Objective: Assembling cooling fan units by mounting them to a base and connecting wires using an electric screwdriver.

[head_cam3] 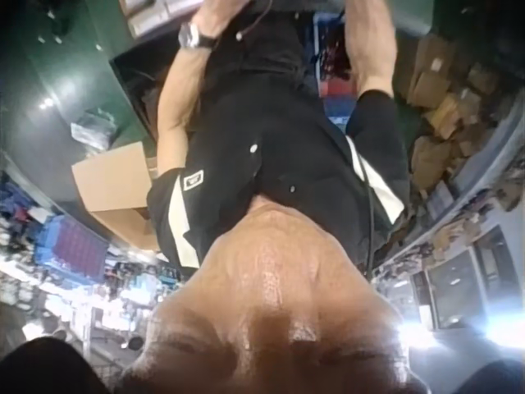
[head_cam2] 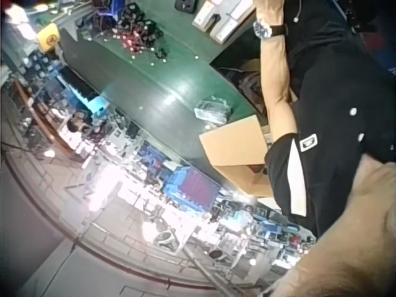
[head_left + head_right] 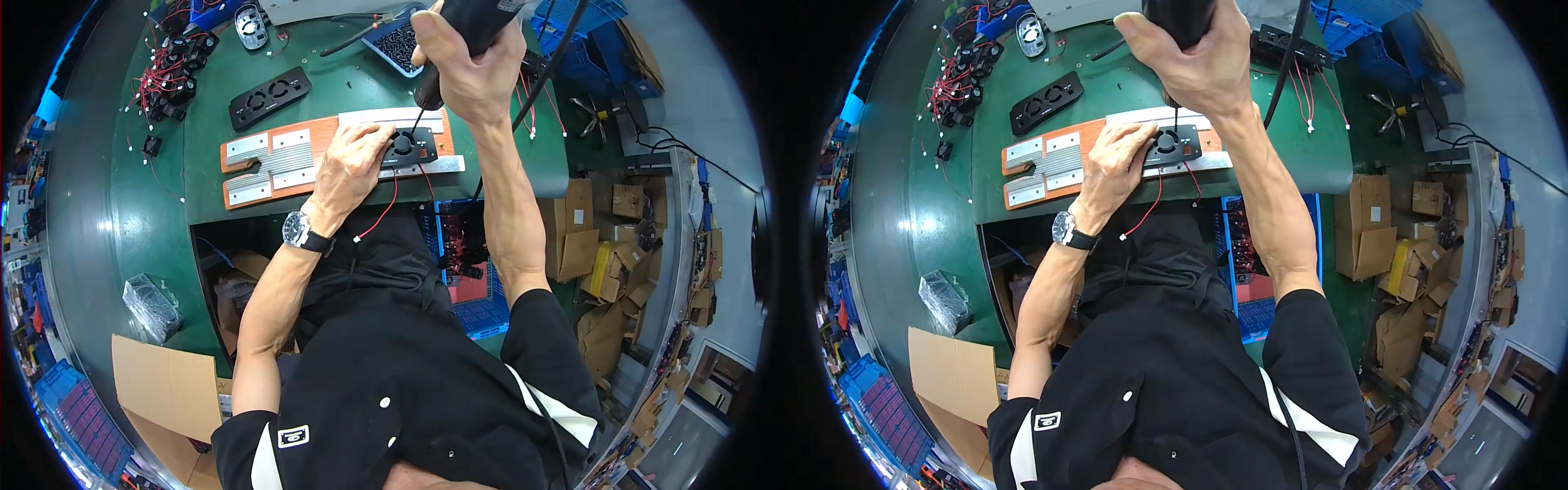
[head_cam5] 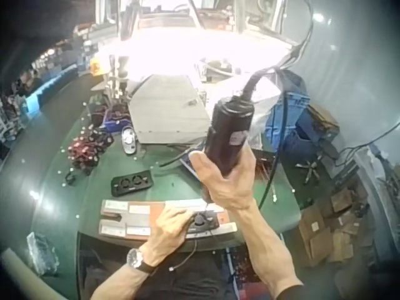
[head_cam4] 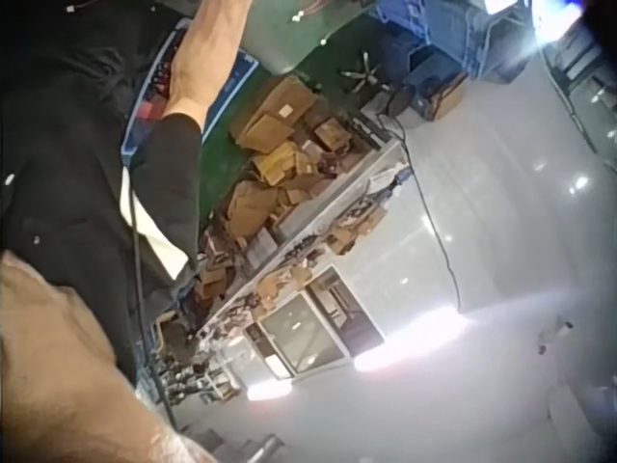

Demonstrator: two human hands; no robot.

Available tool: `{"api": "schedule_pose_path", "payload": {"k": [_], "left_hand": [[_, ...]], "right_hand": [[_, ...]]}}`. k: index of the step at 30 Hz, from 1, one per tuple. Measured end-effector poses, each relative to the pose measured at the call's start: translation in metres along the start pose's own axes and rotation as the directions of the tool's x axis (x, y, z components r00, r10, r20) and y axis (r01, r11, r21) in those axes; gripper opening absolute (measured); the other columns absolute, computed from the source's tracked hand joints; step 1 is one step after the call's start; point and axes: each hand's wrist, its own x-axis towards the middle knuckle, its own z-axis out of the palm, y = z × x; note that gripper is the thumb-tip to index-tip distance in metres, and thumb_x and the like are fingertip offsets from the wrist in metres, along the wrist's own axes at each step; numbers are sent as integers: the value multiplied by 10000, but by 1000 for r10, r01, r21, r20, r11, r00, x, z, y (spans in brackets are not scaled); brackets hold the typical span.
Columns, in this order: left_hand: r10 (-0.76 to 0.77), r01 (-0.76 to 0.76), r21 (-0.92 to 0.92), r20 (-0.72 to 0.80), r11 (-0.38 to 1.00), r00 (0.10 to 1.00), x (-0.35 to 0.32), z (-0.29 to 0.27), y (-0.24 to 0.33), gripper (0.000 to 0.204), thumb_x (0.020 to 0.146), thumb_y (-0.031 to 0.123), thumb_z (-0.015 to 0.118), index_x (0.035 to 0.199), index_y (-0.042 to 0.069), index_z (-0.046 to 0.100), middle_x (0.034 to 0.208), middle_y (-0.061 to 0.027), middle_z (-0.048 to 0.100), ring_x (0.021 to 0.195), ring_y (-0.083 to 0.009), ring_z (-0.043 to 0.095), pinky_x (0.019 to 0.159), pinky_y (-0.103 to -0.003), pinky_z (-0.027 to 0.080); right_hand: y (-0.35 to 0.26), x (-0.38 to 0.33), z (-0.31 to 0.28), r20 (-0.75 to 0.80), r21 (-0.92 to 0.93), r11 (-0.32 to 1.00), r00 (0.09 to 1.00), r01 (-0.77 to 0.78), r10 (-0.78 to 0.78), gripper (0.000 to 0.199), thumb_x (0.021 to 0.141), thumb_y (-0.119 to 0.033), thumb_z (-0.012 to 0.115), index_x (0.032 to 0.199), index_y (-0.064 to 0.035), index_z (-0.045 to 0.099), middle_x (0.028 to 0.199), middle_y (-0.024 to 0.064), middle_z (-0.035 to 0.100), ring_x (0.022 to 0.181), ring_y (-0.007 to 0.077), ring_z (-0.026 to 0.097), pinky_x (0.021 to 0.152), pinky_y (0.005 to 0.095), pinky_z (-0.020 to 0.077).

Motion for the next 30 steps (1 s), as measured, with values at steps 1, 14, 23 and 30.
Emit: {"api": "schedule_pose_path", "payload": {"k": [1, 14, 23, 30], "left_hand": [[-9, 9, -7, 0, 1000, 1000, 0, 0, 1, 372, 853, -5, 733, 1221, 8, 682, 1033, -138, 731, 1018, -298, 674, 910, -405, 524], [-47, 39, -81, -95, 996, 994, -1, 0, 2, 291, 847, -17, 740, 1134, 27, 735, 1028, -141, 748, 1006, -292, 695, 883, -384, 542], [-617, 315, -864, 6, 393, 787, 6, -25, 32, 171, 997, 121, 705, 1009, -48, 730, 908, -148, 771, 783, -253, 779, 734, -321, 640], [-718, 161, -982, 181, -97, 672, 4, -19, 42, 267, 980, 228, 724, 1025, -34, 719, 954, -151, 761, 837, -248, 775, 758, -342, 648]], "right_hand": [[2, 1, 0, -1, -2, 1000, 1000, 1, -1, 325, 833, -124, 854, 1032, -11, 624, 836, -15, 598, 729, 85, 552, 629, 251, 461], [9, -5, -24, 33, 314, 948, 997, 59, -73, 283, 943, -124, 765, 1131, -1, 593, 850, 73, 655, 664, 153, 662, 563, 295, 572], [-42, -2, -33, -206, 609, 781, 978, 139, -14, 547, 887, -470, 814, 1142, -65, 550, 877, 47, 611, 722, 176, 654, 572, 337, 603], [-49, -9, -22, -179, 621, 779, 983, 82, 39, 581, 886, -543, 787, 1145, -80, 552, 897, 41, 609, 750, 176, 649, 596, 329, 604]]}}
